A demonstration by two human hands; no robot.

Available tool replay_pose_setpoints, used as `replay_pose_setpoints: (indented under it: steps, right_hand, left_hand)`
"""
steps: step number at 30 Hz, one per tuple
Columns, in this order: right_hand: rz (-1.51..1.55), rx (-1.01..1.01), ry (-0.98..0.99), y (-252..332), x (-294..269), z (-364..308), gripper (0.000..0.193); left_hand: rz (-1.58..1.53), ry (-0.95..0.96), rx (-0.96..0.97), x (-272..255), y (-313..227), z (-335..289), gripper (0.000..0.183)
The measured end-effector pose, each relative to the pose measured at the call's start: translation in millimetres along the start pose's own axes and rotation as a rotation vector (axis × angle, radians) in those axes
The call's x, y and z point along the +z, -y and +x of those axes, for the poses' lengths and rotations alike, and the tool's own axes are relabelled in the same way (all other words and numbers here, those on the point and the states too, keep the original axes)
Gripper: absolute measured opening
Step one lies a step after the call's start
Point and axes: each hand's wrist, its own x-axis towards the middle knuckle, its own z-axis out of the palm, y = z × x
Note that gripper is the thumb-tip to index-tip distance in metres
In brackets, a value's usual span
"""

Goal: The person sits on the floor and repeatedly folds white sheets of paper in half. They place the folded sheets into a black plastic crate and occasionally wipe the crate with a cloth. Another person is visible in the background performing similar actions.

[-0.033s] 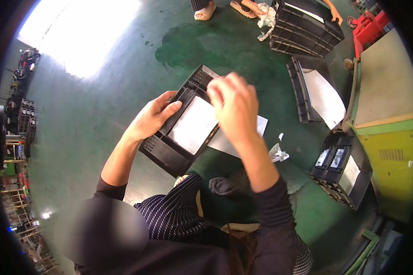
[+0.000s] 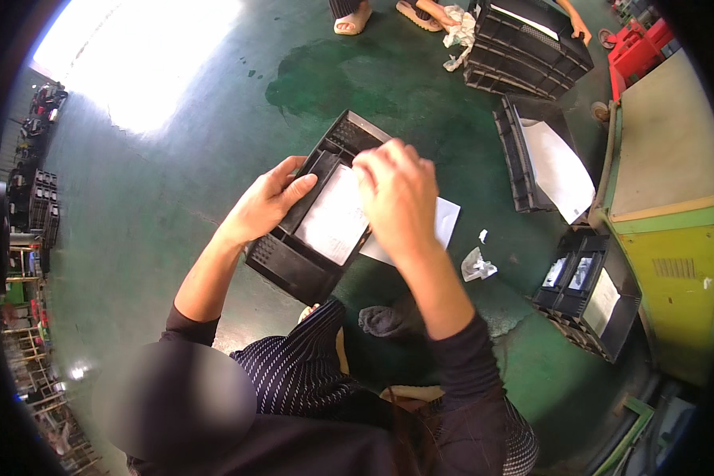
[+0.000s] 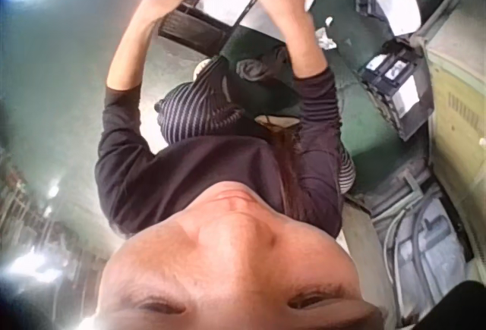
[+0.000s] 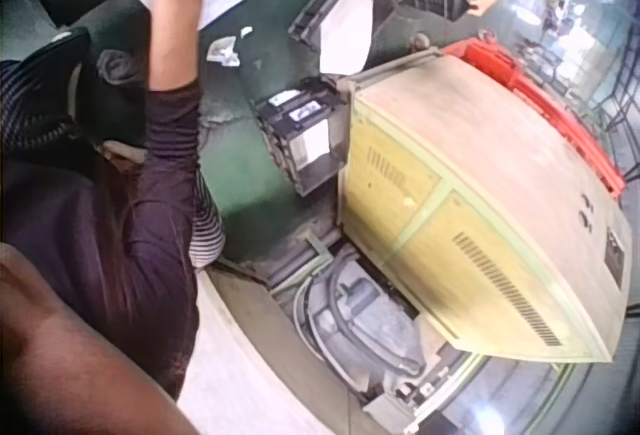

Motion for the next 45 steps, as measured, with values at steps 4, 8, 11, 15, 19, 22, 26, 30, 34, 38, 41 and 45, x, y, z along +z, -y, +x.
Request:
replay_pose_setpoints:
  steps: [4,8,11,15,19,22,26,30,34,38,41,45]
  right_hand:
    - [-0.242,0.075,-0.088,6.9,18.3,-17.7,0.019]
    - [-0.269,0.132,-0.131,6.1,20.7,-24.2,0.014]
    - [-0.218,0.16,-0.116,6.8,18.5,-18.9,0.01]
    - [-0.283,-0.051,-0.017,-3.9,18.1,-11.0,0.009]
    - [-0.241,-0.28,0.037,-14.4,2.6,-17.7,0.01]
    - [-0.126,-0.306,0.006,-7.7,-14.3,-32.2,0.014]
    - [0.005,-0.341,-0.084,1.3,-37.3,-44.6,0.021]
    - [0.103,-0.309,-0.324,-10.7,-86.8,-38.9,0.009]
    - [-0.172,0.015,-0.347,-14.9,-138.1,-27.1,0.009]
    - [-0.662,0.098,-0.269,-32.0,-124.2,-42.2,0.022]
    - [-0.238,-0.076,-0.077,1.1,-71.9,-62.0,0.027]
    - [-0.025,-0.174,0.078,20.8,-36.2,-77.0,0.034]
  left_hand:
    - [0.011,-0.039,-0.028,19.7,-4.9,3.8,0.042]
    - [-0.05,-0.059,-0.046,27.3,-7.8,0.8,0.04]
    - [-0.063,-0.089,0.013,26.1,-3.1,2.7,0.043]
    - [-0.054,-0.102,0.037,25.4,2.9,2.8,0.045]
    - [-0.103,-0.113,0.016,25.9,-2.4,3.6,0.045]
    - [-0.119,-0.095,-0.008,22.2,-2.6,4.3,0.046]
    - [-0.149,-0.082,-0.027,23.2,-1.0,2.2,0.046]
    - [-0.151,-0.077,-0.014,26.8,0.0,5.6,0.045]
    - [-0.191,-0.075,-0.033,25.8,-0.3,3.0,0.044]
    - [-0.191,-0.073,-0.051,25.2,-4.0,1.9,0.043]
    - [-0.148,-0.084,-0.039,26.0,-1.4,3.9,0.044]
    - [-0.131,-0.09,-0.031,26.5,-4.3,5.1,0.045]
